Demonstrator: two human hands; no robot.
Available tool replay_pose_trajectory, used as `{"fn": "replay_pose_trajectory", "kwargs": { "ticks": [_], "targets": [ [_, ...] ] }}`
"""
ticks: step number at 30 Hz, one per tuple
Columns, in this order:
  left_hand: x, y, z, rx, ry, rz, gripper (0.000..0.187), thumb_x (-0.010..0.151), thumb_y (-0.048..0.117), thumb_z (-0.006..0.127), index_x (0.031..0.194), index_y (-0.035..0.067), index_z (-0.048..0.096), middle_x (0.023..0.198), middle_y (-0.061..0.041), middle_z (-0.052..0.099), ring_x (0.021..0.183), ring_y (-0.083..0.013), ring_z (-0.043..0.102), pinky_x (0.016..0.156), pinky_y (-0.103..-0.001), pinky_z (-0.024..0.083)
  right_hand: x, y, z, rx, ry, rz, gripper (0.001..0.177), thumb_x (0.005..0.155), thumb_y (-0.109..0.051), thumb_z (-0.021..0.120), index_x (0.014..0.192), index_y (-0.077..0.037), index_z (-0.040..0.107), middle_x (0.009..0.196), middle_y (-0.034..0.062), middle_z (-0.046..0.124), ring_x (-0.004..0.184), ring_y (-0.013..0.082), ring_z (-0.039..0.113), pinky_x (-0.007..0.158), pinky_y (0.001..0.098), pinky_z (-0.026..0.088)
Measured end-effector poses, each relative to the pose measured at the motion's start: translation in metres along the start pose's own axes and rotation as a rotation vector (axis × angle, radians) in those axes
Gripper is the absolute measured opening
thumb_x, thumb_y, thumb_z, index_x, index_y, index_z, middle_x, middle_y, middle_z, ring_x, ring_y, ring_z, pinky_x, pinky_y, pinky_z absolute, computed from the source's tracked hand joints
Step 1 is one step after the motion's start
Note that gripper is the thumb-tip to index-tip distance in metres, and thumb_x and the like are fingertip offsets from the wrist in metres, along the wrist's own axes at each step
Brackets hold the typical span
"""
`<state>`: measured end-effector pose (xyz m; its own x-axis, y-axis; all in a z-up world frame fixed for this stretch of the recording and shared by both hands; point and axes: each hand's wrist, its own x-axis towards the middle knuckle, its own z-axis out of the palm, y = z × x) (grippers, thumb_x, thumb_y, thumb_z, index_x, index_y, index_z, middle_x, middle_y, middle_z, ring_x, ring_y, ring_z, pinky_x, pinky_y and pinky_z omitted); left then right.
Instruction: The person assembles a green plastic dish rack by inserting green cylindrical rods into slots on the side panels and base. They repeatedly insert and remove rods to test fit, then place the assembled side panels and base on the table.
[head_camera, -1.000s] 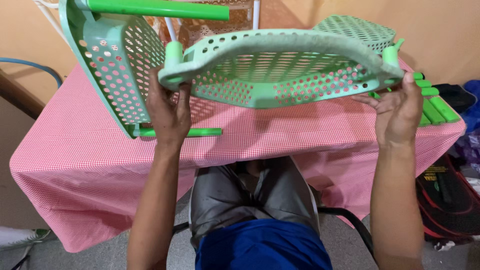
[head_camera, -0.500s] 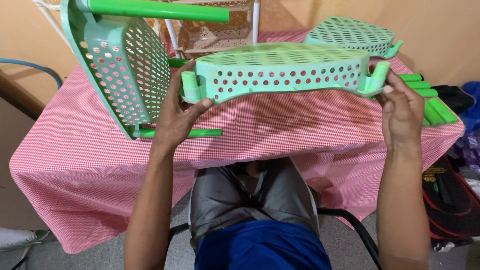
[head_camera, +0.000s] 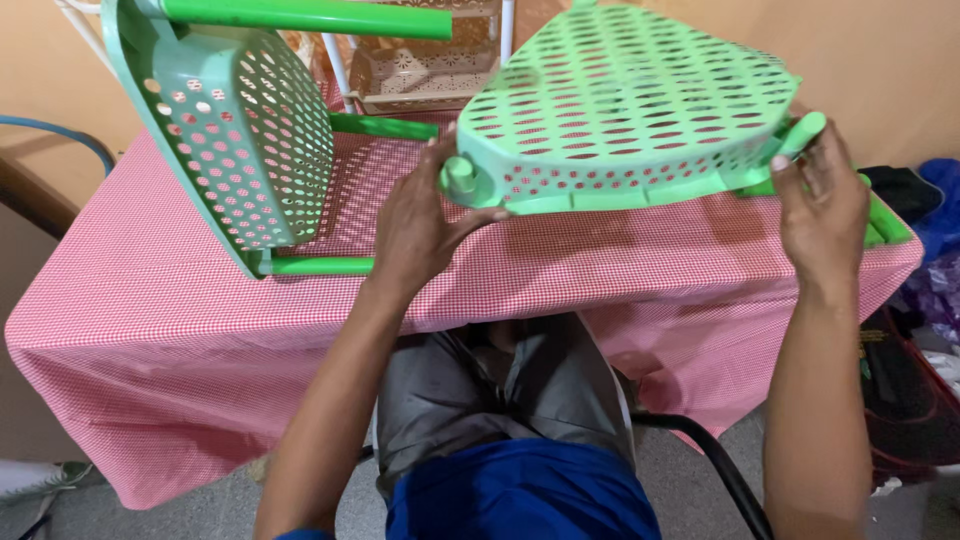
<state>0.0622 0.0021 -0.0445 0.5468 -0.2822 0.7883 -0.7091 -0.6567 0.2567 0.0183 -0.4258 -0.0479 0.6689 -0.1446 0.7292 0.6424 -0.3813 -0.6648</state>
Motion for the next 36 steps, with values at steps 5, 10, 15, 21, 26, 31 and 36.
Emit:
{"fn": "replay_pose_trajectory", "kwargs": {
  "ticks": [5, 10, 15, 21, 26, 31, 36],
  "targets": [
    [0.037, 0.01, 0.034, 0.004, -0.043, 0.018, 0.109, 0.076, 0.068, 0.08, 0.151, 0.004, 0.032, 0.134, -0.022, 0.065, 0.121, -0.0389, 0.067, 0.098, -0.051, 0.057, 0.016, 0.049, -0.043, -0.104, 0.083, -0.041, 0.037, 0.113, 0.006, 0.059, 0.148, 0.006, 0.047, 0.14, 0.0119, 0.064, 0.133, 0.0164, 0.063, 0.122, 0.0298, 0.05],
    [0.085, 0.01, 0.078, -0.261, -0.134, -0.11, 0.078, 0.092, 0.055, 0.072, 0.145, 0.011, 0.036, 0.137, -0.017, 0.067, 0.108, -0.0359, 0.074, 0.09, -0.052, 0.058, 0.051, 0.09, -0.093, -0.287, 0.132, -0.079, 0.034, 0.113, 0.008, 0.062, 0.146, 0.006, 0.054, 0.131, 0.0114, 0.069, 0.121, 0.0151, 0.066, 0.11, 0.0263, 0.053],
    [0.13, -0.004, 0.132, -0.426, -0.149, -0.088, 0.056, 0.106, 0.044, 0.065, 0.139, 0.01, 0.035, 0.144, -0.017, 0.061, 0.104, -0.0385, 0.073, 0.087, -0.051, 0.057, 0.084, 0.115, -0.128, -0.44, 0.151, -0.095, 0.032, 0.108, 0.008, 0.062, 0.139, 0.005, 0.055, 0.128, 0.0101, 0.068, 0.117, 0.0148, 0.065, 0.108, 0.0267, 0.054],
    [0.173, -0.01, 0.195, -0.427, -0.03, 0.064, 0.056, 0.11, 0.038, 0.064, 0.149, 0.011, 0.034, 0.143, -0.015, 0.061, 0.131, -0.0398, 0.062, 0.101, -0.05, 0.053, 0.129, 0.165, -0.146, -0.417, 0.154, -0.182, 0.031, 0.108, 0.007, 0.066, 0.134, 0.003, 0.05, 0.132, 0.0135, 0.066, 0.124, 0.0195, 0.069, 0.109, 0.0316, 0.056],
    [0.206, -0.014, 0.255, -0.438, 0.042, 0.034, 0.069, 0.103, 0.039, 0.065, 0.153, 0.007, 0.029, 0.142, -0.017, 0.057, 0.128, -0.04, 0.061, 0.096, -0.049, 0.054, 0.165, 0.211, -0.16, -0.678, 0.187, -0.078, 0.036, 0.104, 0.001, 0.073, 0.133, -0.001, 0.051, 0.127, 0.0191, 0.071, 0.115, 0.0262, 0.075, 0.096, 0.0361, 0.06],
    [0.224, -0.029, 0.305, -0.369, -0.109, -0.124, 0.06, 0.104, 0.042, 0.063, 0.148, 0.01, 0.037, 0.141, -0.019, 0.06, 0.119, -0.0431, 0.063, 0.092, -0.053, 0.053, 0.195, 0.259, -0.164, -0.749, 0.156, 0.052, 0.04, 0.104, -0.008, 0.074, 0.135, -0.002, 0.05, 0.127, 0.0236, 0.071, 0.109, 0.0319, 0.075, 0.09, 0.0389, 0.06],
    [0.227, -0.041, 0.341, -0.379, -0.197, -0.24, 0.055, 0.105, 0.044, 0.057, 0.144, 0.011, 0.037, 0.125, -0.022, 0.069, 0.108, -0.0418, 0.07, 0.082, -0.054, 0.056, 0.218, 0.302, -0.164, -0.738, 0.066, 0.168, 0.043, 0.103, -0.012, 0.072, 0.137, 0.001, 0.05, 0.128, 0.0255, 0.07, 0.11, 0.032, 0.074, 0.09, 0.0396, 0.059]
  ]
}}
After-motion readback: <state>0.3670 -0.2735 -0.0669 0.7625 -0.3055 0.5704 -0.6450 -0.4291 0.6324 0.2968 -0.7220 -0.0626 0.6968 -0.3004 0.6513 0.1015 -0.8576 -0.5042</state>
